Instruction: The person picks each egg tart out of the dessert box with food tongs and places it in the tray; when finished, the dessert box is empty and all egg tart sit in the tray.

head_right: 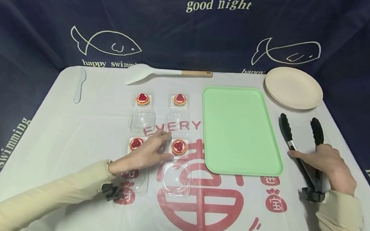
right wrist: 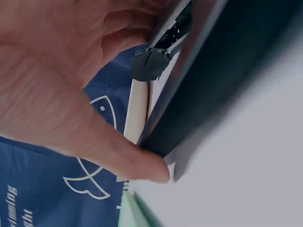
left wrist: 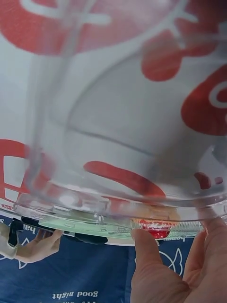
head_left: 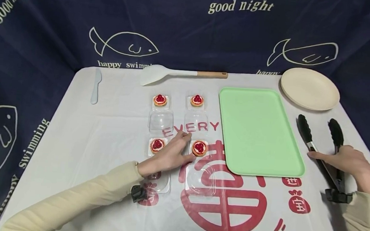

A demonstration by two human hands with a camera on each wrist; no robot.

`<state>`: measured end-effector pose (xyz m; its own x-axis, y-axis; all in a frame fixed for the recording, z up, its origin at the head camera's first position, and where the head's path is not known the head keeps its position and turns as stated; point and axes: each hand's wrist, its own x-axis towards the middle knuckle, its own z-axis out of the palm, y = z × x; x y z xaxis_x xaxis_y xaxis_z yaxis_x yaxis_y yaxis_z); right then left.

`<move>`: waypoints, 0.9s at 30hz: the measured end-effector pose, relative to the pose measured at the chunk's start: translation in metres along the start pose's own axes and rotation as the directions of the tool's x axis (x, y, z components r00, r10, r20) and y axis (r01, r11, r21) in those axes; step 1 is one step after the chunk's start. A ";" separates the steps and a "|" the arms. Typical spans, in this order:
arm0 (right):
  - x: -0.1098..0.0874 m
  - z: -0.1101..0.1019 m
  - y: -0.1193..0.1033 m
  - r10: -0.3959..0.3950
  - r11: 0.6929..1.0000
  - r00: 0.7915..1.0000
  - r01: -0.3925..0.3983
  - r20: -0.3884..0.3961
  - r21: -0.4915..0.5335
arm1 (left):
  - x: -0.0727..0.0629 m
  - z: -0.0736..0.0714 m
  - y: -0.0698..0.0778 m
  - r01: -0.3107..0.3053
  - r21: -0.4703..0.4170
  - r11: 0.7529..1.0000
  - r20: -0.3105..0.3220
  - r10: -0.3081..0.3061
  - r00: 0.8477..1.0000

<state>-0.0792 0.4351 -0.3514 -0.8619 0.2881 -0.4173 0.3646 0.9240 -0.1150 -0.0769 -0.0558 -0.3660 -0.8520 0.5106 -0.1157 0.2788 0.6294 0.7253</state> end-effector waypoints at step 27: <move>-0.054 -0.041 -0.141 -0.603 0.729 0.721 0.672 -0.340 0.132 | 0.000 -0.002 -0.003 0.008 -0.007 1.000 0.004 -0.008 1.000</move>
<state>-0.0985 0.3000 -0.2754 -0.9616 -0.2640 0.0753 -0.2668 0.8339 -0.4832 -0.0786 -0.0588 -0.3673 -0.8522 0.5082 -0.1242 0.2690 0.6293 0.7291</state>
